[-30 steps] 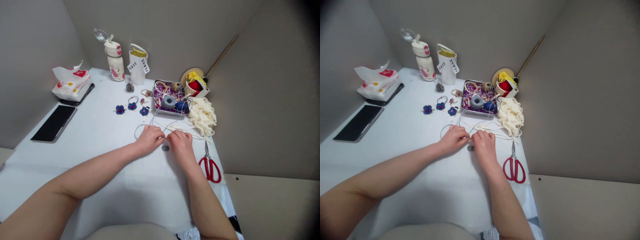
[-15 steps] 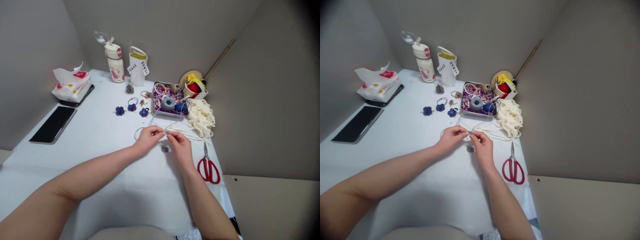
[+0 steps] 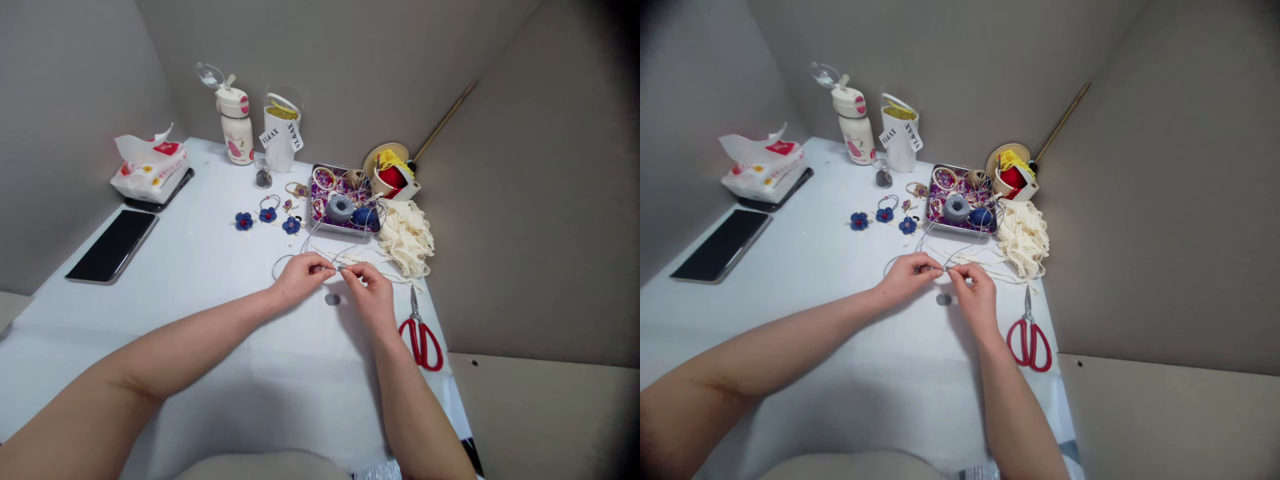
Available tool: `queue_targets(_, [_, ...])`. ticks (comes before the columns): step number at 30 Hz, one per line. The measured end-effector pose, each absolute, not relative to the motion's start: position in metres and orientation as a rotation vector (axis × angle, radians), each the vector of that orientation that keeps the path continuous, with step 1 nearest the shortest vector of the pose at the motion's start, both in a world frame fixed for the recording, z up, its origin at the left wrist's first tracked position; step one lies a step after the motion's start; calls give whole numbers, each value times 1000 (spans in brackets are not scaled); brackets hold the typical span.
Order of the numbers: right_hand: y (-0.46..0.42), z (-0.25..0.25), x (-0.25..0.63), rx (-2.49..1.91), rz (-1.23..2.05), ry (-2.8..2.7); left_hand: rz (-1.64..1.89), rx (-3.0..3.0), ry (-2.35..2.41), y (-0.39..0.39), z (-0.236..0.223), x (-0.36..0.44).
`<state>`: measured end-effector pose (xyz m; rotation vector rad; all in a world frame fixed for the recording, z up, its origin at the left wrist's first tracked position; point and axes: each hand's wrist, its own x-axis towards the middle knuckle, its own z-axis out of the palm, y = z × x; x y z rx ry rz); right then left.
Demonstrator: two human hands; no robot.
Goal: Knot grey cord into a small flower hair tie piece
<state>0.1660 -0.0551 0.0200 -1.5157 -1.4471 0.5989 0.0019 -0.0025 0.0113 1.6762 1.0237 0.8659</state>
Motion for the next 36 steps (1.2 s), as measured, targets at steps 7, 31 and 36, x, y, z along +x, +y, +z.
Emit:
queue_targets(7, [-54,18,171,-1571,451,-1725,851,1939,1008,1,8,-1])
queue_targets(31, [-56,23,164,-1521,597,-1487,1014,1581,1033,-2,13,1])
queue_targets(36, [-56,16,156,-1452,909,-1080,1036,1432,1017,-7,14,4])
